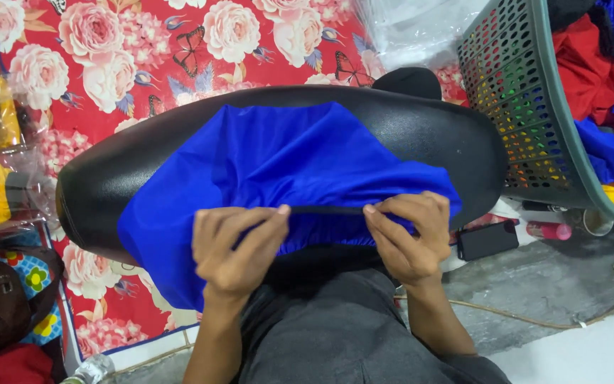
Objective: A person packages a green fabric cover into a plastic bag and then fits a blue elasticated cover onto a motorcycle seat.
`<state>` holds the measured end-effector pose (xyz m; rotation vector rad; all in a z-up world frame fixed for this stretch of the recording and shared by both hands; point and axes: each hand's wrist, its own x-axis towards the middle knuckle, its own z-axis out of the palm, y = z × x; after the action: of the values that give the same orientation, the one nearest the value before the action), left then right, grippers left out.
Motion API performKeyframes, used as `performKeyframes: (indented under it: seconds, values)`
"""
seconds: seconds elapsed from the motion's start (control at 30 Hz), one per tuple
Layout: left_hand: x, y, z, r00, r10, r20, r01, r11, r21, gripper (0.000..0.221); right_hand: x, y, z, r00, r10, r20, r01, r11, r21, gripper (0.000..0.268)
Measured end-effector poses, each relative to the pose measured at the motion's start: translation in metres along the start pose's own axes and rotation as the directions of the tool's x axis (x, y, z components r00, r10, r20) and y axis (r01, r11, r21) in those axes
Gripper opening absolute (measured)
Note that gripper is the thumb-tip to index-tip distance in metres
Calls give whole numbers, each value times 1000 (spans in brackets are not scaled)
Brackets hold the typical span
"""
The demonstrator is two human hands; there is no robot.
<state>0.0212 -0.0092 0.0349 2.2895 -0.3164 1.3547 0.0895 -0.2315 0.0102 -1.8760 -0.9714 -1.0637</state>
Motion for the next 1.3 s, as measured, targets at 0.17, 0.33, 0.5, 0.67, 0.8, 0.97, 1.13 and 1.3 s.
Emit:
performKeyframes:
  seconds: [0.17, 0.33, 0.5, 0.67, 0.8, 0.97, 1.13, 1.3]
  values:
    - [-18, -20, -19, 997, -42, -65, 47, 995, 85, 16, 6, 7, -8, 998, -50, 30, 51, 998, -48, 17]
    - [-28, -24, -28, 993, -81, -88, 91, 990, 109, 18, 2, 15, -9, 998, -63, 0, 63, 995, -74, 8]
    - [-35, -28, -30, 991, -132, -35, 134, 990, 43, 16, -8, 23, -14, 1000, -7, -17, 6, 999, -52, 7]
    - [-32, -34, -35, 989, -141, 52, 141, 990, 2, 12, -19, 37, -27, 996, 93, 9, -93, 995, -22, 5]
    - [-14, -19, -30, 965, -181, 188, 203, 973, -106, 15, -21, 33, -32, 964, 252, 79, -259, 962, 92, 1]
    - [0, -8, -36, 743, -331, 582, 486, 864, -129, 11, -4, 23, -43, 797, 381, 469, -470, 879, 86, 14]
    - [-10, -26, -40, 581, -434, 688, 676, 728, -113, 16, -12, 33, -42, 654, 427, 625, -644, 747, 163, 24]
    - [-45, -55, -41, 405, -610, 681, 909, 190, -371, 23, -29, 46, -31, 546, 613, 571, -823, 263, 504, 42]
